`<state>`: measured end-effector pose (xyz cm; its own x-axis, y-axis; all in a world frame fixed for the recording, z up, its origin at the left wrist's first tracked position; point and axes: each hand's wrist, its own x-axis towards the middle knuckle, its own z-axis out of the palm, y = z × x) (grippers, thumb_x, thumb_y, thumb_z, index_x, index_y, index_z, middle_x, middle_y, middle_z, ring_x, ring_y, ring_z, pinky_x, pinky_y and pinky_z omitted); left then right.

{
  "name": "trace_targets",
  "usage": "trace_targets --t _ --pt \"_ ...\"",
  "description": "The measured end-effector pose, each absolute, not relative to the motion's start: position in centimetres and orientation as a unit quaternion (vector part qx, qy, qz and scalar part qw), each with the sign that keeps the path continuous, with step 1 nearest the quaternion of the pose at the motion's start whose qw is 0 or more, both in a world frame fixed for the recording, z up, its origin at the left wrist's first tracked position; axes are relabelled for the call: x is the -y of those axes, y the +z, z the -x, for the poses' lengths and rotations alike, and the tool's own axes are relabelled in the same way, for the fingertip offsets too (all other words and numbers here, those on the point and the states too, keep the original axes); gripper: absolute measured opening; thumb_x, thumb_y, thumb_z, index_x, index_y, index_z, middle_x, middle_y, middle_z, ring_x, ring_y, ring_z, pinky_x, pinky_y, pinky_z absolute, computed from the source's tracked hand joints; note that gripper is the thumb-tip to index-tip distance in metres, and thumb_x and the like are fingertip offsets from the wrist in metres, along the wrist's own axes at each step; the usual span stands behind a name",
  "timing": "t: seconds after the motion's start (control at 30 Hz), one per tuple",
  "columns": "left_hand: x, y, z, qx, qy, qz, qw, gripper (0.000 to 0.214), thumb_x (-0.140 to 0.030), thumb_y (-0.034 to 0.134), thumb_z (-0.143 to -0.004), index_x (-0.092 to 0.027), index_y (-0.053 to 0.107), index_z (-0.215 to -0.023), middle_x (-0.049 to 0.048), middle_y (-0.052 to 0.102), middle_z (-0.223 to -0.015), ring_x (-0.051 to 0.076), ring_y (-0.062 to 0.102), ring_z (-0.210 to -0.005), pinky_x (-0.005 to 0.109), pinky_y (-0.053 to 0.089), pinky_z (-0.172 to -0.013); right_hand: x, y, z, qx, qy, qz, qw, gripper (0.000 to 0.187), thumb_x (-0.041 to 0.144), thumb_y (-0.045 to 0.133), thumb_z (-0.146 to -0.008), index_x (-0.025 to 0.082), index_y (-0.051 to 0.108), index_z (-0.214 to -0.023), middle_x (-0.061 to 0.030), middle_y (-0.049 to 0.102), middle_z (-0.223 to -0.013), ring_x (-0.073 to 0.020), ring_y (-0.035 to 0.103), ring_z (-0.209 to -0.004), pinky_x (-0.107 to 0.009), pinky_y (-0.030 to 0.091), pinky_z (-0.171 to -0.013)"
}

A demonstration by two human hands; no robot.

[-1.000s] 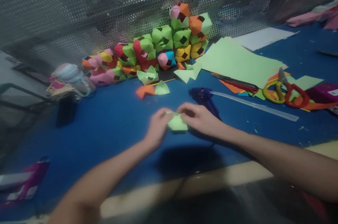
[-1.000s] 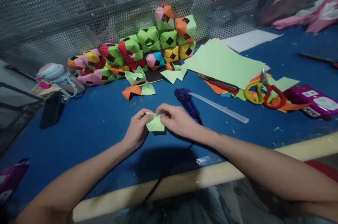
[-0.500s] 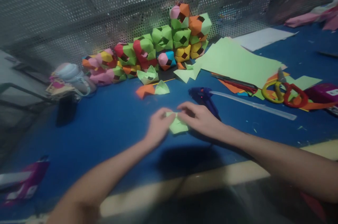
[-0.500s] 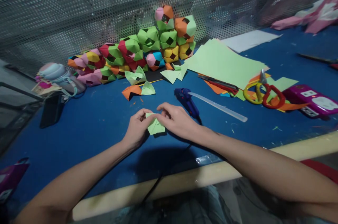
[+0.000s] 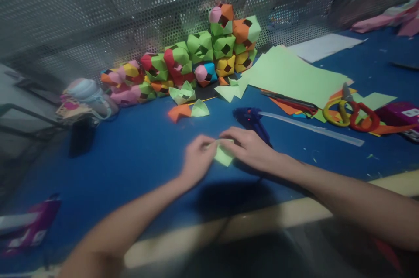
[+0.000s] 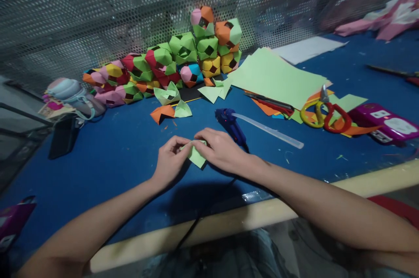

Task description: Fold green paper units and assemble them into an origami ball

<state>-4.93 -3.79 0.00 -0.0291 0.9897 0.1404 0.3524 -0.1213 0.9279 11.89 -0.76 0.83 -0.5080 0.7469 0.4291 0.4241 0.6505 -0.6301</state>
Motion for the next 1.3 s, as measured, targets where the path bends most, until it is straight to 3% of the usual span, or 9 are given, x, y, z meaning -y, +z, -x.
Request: trace_targets --t 0.2,0.33,0.43,0.6,0.8,0.93,1.1,1.3 --pt "3.83 -0.33 4.75 -0.547 0.444 -0.566 0.427 0.014 -0.029 0.062 -0.076 -0.015 0.059 -0.075 0.0008 0.063 -0.078 0.010 0.054 -0.067 0.022 0.041 -0.064 0.59 0.42 -11.95 0.855 0.183 0.308 0.375 0.023 0.020 0.044 -0.091 0.013 0.062 -0.080 -0.0068 0.063 -0.074 -0.0159 0.057 -0.069 -0.027 0.044 -0.065" --pt "3.58 -0.36 4.78 -0.567 0.440 -0.538 0.442 0.016 -0.030 0.064 -0.074 -0.015 0.058 -0.071 0.0002 0.061 -0.072 0.011 0.054 -0.066 0.023 0.041 -0.064 0.58 0.18 -11.96 0.852 0.187 0.312 0.376 0.019 0.023 0.047 -0.090 0.013 0.063 -0.090 -0.0086 0.065 -0.081 -0.0173 0.060 -0.075 -0.028 0.046 -0.069" --pt "3.38 -0.42 4.88 -0.562 0.485 -0.504 0.441 0.016 -0.026 0.066 -0.069 -0.015 0.054 -0.065 0.0025 0.063 -0.079 0.012 0.056 -0.071 0.024 0.043 -0.066 0.58 0.34 -11.89 0.822 0.210 0.364 0.383 0.021 0.026 0.055 -0.085 0.012 0.060 -0.099 -0.0092 0.065 -0.088 -0.0168 0.059 -0.073 -0.027 0.046 -0.066" --pt "3.35 -0.51 4.77 -0.537 0.500 -0.488 0.474 0.014 -0.015 0.060 -0.066 -0.016 0.047 -0.063 0.0017 0.062 -0.084 0.011 0.055 -0.072 0.022 0.041 -0.063 0.41 0.37 -11.94 0.813 0.201 0.381 0.391 0.013 0.017 0.051 -0.085 0.013 0.060 -0.077 -0.0043 0.061 -0.069 -0.0134 0.055 -0.060 -0.024 0.040 -0.057" --pt "3.08 -0.87 4.98 -0.542 0.442 -0.515 0.496 0.016 -0.027 0.064 -0.072 -0.016 0.062 -0.084 0.0003 0.061 -0.075 0.011 0.053 -0.068 0.022 0.041 -0.062 0.37 0.13 -12.18 0.839 0.204 0.342 0.370 0.018 0.018 0.050 -0.087 0.014 0.060 -0.073 -0.0039 0.061 -0.068 -0.0130 0.055 -0.061 -0.024 0.040 -0.058" --pt "3.01 -0.97 5.27 -0.558 0.416 -0.547 0.465 0.020 -0.035 0.063 -0.074 -0.015 0.067 -0.078 0.0023 0.063 -0.075 0.013 0.053 -0.068 0.024 0.042 -0.062 0.41 0.23 -12.16 0.834 0.225 0.339 0.372 0.018 0.020 0.050 -0.088 0.013 0.063 -0.079 -0.0048 0.063 -0.071 -0.0135 0.057 -0.064 -0.024 0.042 -0.060" --pt "3.30 -0.40 5.07 -0.548 0.420 -0.564 0.452 0.022 -0.035 0.063 -0.075 -0.017 0.070 -0.084 0.0031 0.066 -0.079 0.014 0.055 -0.071 0.025 0.043 -0.064 0.47 0.45 -12.24 0.839 0.219 0.326 0.378 0.020 0.020 0.048 -0.089 0.014 0.064 -0.078 -0.0053 0.065 -0.072 -0.0140 0.058 -0.065 -0.025 0.043 -0.061" --pt "3.38 -0.12 4.93 -0.558 0.403 -0.581 0.434 0.020 -0.033 0.061 -0.076 -0.016 0.070 -0.077 0.0010 0.064 -0.071 0.012 0.052 -0.065 0.022 0.039 -0.059 0.59 0.50 -12.28 0.830 0.230 0.328 0.388 0.018 0.019 0.051 -0.088 0.013 0.065 -0.077 -0.0050 0.066 -0.071 -0.0134 0.058 -0.064 -0.024 0.043 -0.061"
